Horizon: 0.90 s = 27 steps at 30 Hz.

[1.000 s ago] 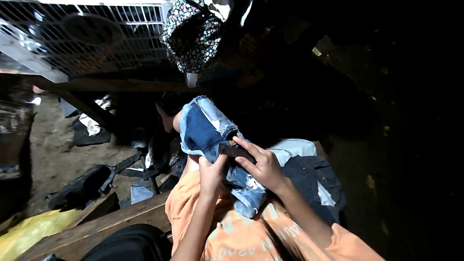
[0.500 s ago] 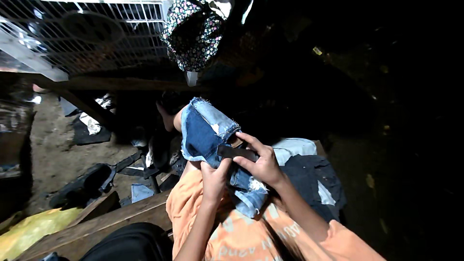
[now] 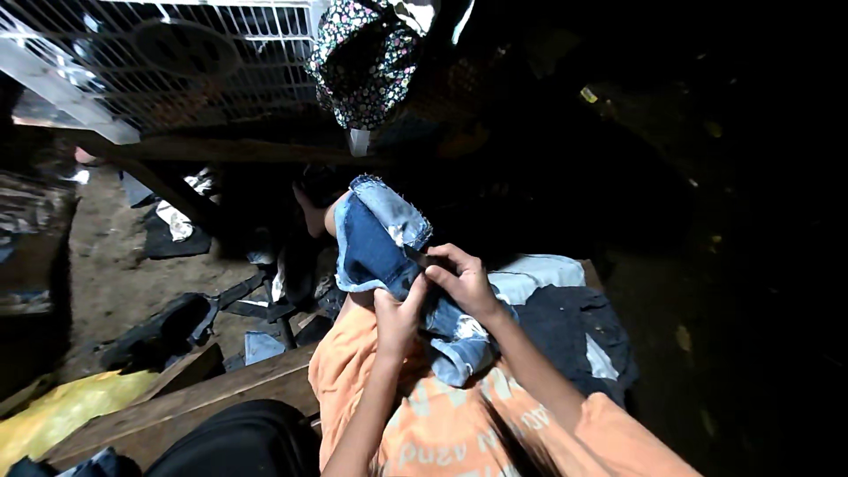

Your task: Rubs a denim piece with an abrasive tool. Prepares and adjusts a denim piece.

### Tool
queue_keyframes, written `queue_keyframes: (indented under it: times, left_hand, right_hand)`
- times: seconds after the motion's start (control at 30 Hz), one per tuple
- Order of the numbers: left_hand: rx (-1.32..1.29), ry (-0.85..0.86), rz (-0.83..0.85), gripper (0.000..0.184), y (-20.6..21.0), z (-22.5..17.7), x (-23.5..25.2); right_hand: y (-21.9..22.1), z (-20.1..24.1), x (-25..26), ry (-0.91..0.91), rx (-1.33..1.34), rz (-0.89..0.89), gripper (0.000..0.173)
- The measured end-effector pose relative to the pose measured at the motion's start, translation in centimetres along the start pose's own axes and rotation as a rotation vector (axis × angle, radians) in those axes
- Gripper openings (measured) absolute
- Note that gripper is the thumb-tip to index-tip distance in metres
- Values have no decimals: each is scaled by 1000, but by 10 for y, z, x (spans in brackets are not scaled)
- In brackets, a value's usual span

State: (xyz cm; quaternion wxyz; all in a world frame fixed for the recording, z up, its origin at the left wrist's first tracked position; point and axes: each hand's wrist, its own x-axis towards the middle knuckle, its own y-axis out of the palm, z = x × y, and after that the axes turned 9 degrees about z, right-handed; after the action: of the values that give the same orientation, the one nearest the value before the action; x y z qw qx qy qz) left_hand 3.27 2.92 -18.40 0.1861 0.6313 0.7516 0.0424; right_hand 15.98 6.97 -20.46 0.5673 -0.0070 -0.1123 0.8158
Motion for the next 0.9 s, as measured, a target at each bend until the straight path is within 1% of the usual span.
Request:
queue_keyframes:
  times: [0.1,0.17,0.23,0.27,0.33,0.37,0.43,0.5,0.53,0.6,0.73,0.9]
  left_hand:
    - [-46,-57,-4,16,-3,-1,3]
    - [-85,-105,-24,19,-3,-3,3]
    - [-90,-165,-63,22,-1,-8,3]
    - [-83,-184,-76,23,-1,-9,3]
    - [-73,-191,-63,24,-1,-9,4]
    - [-68,-184,-54,23,-1,-9,5]
    - [-58,-168,-47,20,-1,-8,7]
    - [-51,-155,-49,18,0,-7,7]
    - [-55,-155,-48,18,1,-7,7]
    - [-67,-169,-40,17,1,-9,6]
    - [-66,-183,-25,17,3,-13,4]
    - [-98,-158,-1,19,2,-15,1]
  right_hand:
    - [-12,10,4,202,228,121,19]
    - [-22,14,7,335,335,221,18]
    - [-28,17,8,388,349,263,22]
    - [-28,17,7,377,310,261,26]
    - [-30,17,2,297,171,269,36]
    - [-29,17,-1,249,69,271,41]
    - [-30,15,-7,175,-217,248,55]
    - [-29,13,-13,152,-430,202,64]
    - [-29,13,-14,139,-485,190,65]
    - [-30,12,-15,118,-522,188,60]
    - [-32,11,-16,117,-504,216,57]
    - [-26,11,-17,73,-500,158,49]
